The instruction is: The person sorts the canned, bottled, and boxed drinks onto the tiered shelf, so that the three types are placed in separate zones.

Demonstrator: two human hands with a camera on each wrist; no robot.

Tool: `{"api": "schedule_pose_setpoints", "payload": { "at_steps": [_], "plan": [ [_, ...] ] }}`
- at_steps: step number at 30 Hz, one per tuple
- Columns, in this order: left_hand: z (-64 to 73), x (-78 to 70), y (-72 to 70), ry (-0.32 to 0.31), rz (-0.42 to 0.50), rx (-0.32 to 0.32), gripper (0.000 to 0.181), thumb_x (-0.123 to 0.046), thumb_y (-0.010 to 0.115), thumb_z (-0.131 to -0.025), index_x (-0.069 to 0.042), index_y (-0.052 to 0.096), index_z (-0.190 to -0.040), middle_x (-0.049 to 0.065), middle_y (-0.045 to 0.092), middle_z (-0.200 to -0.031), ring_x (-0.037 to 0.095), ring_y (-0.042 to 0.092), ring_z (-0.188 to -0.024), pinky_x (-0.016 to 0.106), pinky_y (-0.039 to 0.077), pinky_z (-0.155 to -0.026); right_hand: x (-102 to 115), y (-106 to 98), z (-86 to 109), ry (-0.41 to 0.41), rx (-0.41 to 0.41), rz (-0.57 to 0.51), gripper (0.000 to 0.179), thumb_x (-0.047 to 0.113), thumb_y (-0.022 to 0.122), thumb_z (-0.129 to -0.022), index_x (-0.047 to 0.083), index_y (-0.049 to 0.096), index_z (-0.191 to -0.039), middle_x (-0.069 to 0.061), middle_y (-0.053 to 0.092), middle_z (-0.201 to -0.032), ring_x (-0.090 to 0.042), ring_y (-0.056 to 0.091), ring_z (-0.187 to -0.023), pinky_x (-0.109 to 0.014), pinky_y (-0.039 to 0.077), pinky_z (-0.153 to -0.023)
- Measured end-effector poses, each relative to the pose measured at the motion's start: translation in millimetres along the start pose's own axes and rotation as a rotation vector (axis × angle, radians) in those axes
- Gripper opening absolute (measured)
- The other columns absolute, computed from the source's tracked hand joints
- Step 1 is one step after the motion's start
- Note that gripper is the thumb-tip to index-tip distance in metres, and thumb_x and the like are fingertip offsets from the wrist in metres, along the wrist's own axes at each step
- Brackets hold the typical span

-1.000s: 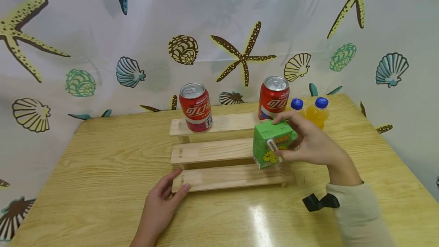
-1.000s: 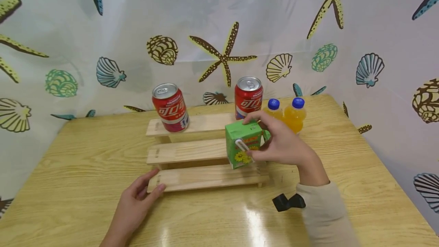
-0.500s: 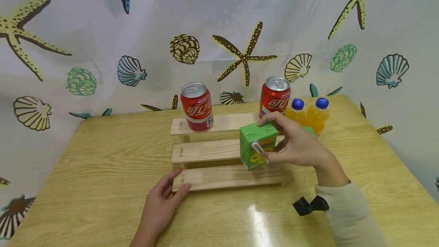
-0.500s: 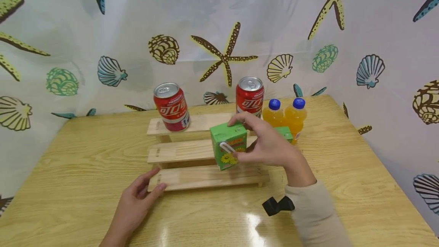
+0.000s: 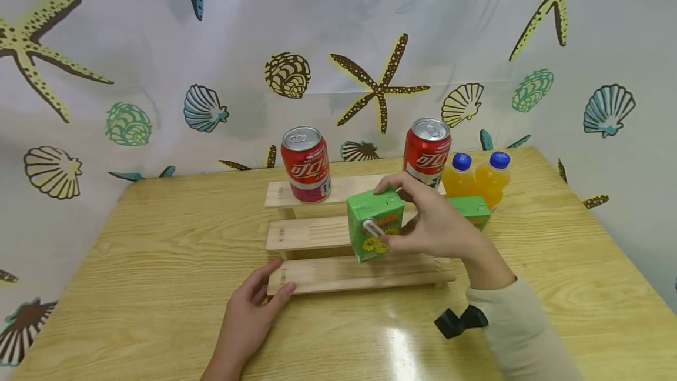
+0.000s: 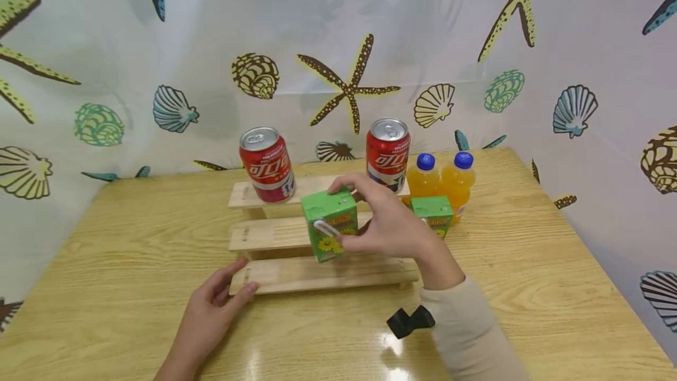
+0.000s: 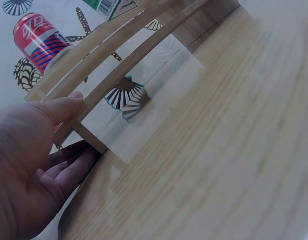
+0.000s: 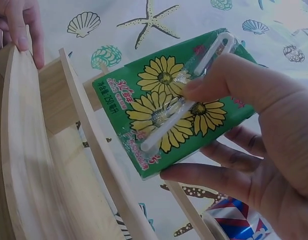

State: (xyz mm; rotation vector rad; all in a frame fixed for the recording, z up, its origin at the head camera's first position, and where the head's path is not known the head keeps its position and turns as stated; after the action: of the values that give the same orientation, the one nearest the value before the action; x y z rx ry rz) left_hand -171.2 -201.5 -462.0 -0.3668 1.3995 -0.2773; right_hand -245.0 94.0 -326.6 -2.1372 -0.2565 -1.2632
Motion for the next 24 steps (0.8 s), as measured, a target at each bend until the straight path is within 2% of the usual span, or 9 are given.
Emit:
{"api": "schedule_pose_setpoints", "payload": {
  "at_steps": [8, 24],
  "plan": [
    [0.9, 0.0, -0.6, 0.02, -0.001, 0.011, 0.069, -0.055, 0.071, -0.087, -0.023, 0.051, -0.145, 0.004, 0.041, -0.158, 0.036, 0.035, -0.146, 0.05, 0.036, -0.116, -3, 7, -8.2, 0.015, -0.048, -0.015, 0.067, -0.01, 0.079, -0.075, 0.011, 0.046, -0.129, -0.01, 0.054, -0.122, -0.031, 0.059, -0.107, -0.036, 0.063, -0.062],
    [1.2, 0.7, -0.8, 0.009, 0.009, -0.009, 0.065, -0.052, 0.073, -0.086, -0.026, 0.054, -0.142, 0.0, 0.045, -0.155, 0.03, 0.039, -0.145, 0.045, 0.038, -0.116, 4, 26, -29.1, 0.01, -0.103, 0.06, 0.069, -0.005, 0.082, -0.075, 0.014, 0.046, -0.13, -0.012, 0.053, -0.122, -0.032, 0.059, -0.106, -0.031, 0.063, -0.061]
  ]
}}
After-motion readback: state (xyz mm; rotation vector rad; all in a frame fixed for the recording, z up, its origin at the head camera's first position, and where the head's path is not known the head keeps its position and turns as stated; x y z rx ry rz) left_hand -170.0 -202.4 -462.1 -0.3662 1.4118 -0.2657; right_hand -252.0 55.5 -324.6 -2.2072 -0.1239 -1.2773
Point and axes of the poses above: each hand's wrist, its own z-axis away from the middle knuckle, its own y-axis out of the palm, x = y × z, the point moved 5 cm from there along -z, towards the middle knuckle
